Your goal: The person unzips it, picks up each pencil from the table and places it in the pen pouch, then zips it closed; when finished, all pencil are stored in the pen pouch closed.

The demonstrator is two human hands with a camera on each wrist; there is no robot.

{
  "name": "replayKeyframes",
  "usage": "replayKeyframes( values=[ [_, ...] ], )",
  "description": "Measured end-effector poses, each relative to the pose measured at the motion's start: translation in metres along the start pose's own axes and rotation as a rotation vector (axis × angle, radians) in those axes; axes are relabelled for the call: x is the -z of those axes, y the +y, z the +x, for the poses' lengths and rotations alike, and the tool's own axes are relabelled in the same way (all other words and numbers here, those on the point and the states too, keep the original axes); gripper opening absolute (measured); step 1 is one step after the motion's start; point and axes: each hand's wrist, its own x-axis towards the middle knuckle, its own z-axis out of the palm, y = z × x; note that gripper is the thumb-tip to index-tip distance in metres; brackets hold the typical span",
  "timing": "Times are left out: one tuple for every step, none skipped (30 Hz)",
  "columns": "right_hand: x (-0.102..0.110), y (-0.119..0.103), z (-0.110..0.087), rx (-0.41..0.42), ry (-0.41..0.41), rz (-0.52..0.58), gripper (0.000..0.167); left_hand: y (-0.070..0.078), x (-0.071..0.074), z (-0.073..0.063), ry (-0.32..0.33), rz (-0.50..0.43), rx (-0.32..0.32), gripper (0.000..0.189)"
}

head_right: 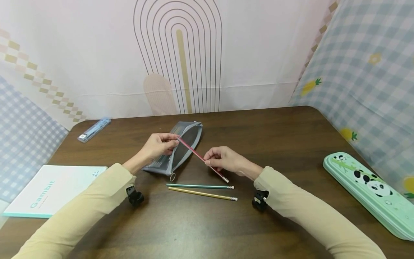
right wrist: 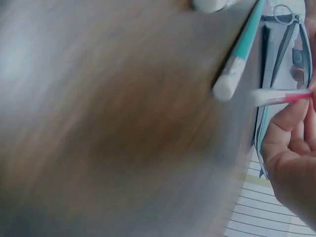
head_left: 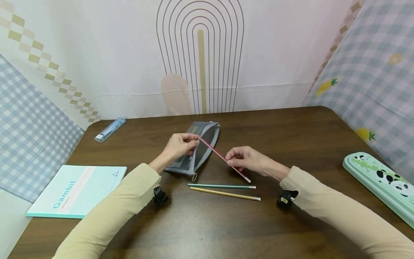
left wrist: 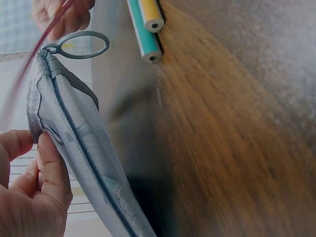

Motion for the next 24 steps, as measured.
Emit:
replayKeyframes(
  values=[
    [-0.001,0.000,0.002,-0.022,0.024,0.044,0.022,0.000,0.000,0.000,0.001,0.002,0.001,0.033],
    [-0.002,0.000,0.004,-0.043,0.046,0.086,0.024,0.000,0.000,0.000,0.001,0.007,0.000,0.033],
    [-0.003,0.000,0.006,-0.063,0.061,0.132,0.026,0.000,0.000,0.000,0.003,0.010,0.005,0.033],
    [-0.004,0.000,0.008,-0.078,0.070,0.173,0.029,-0.001,0.000,0.000,0.003,0.011,0.007,0.033],
    [-0.005,0.000,0.009,-0.097,0.076,0.212,0.029,-0.001,0.000,0.000,0.004,0.015,0.009,0.033],
    [-0.006,-0.001,0.011,-0.109,0.076,0.244,0.030,-0.001,0.001,-0.001,0.004,0.017,0.011,0.033],
    [-0.007,-0.001,0.012,-0.122,0.076,0.275,0.030,-0.001,0.001,-0.001,0.005,0.018,0.013,0.033],
    [-0.008,-0.002,0.013,-0.134,0.075,0.301,0.030,0.000,0.001,-0.001,0.004,0.020,0.013,0.033],
    [-0.010,-0.003,0.014,-0.147,0.074,0.322,0.031,0.000,0.001,-0.001,0.004,0.019,0.014,0.033],
    [-0.011,-0.005,0.015,-0.163,0.074,0.337,0.031,0.000,0.001,-0.001,0.004,0.019,0.013,0.032],
    [-0.012,-0.006,0.017,-0.184,0.076,0.350,0.031,0.000,0.001,-0.001,0.003,0.016,0.011,0.032],
    [-0.013,-0.007,0.019,-0.201,0.080,0.358,0.030,0.000,0.001,-0.001,0.003,0.013,0.010,0.032],
    [-0.014,-0.008,0.021,-0.220,0.086,0.366,0.030,0.001,0.001,-0.001,0.002,0.012,0.008,0.032],
    [-0.016,-0.009,0.024,-0.236,0.091,0.369,0.029,0.001,0.001,-0.001,0.002,0.010,0.007,0.032],
    [-0.017,-0.010,0.027,-0.252,0.096,0.373,0.029,0.001,0.001,-0.001,0.003,0.009,0.006,0.032],
    [-0.018,-0.011,0.030,-0.267,0.106,0.384,0.027,0.001,0.001,-0.001,0.003,0.007,0.006,0.032],
    [-0.019,-0.012,0.033,-0.279,0.116,0.396,0.026,0.001,0.001,-0.001,0.004,0.007,0.005,0.031],
    [-0.020,-0.013,0.037,-0.287,0.125,0.409,0.025,0.001,0.001,-0.001,0.005,0.008,0.006,0.031],
    [-0.021,-0.015,0.041,-0.291,0.133,0.422,0.023,0.000,0.001,-0.001,0.005,0.009,0.008,0.031],
    [-0.023,-0.017,0.044,-0.296,0.144,0.438,0.022,0.000,0.001,0.000,0.006,0.011,0.009,0.032],
    [-0.024,-0.018,0.048,-0.300,0.154,0.454,0.020,0.000,0.001,0.000,0.006,0.011,0.010,0.032],
    [-0.025,-0.020,0.052,-0.301,0.163,0.467,0.018,0.000,0.001,0.000,0.004,0.013,0.009,0.032],
    [-0.026,-0.022,0.056,-0.301,0.167,0.475,0.016,0.000,0.001,0.000,0.004,0.012,0.010,0.032],
    [-0.027,-0.023,0.059,-0.298,0.170,0.485,0.014,0.000,0.001,0.001,0.001,0.011,0.007,0.033]
  ],
)
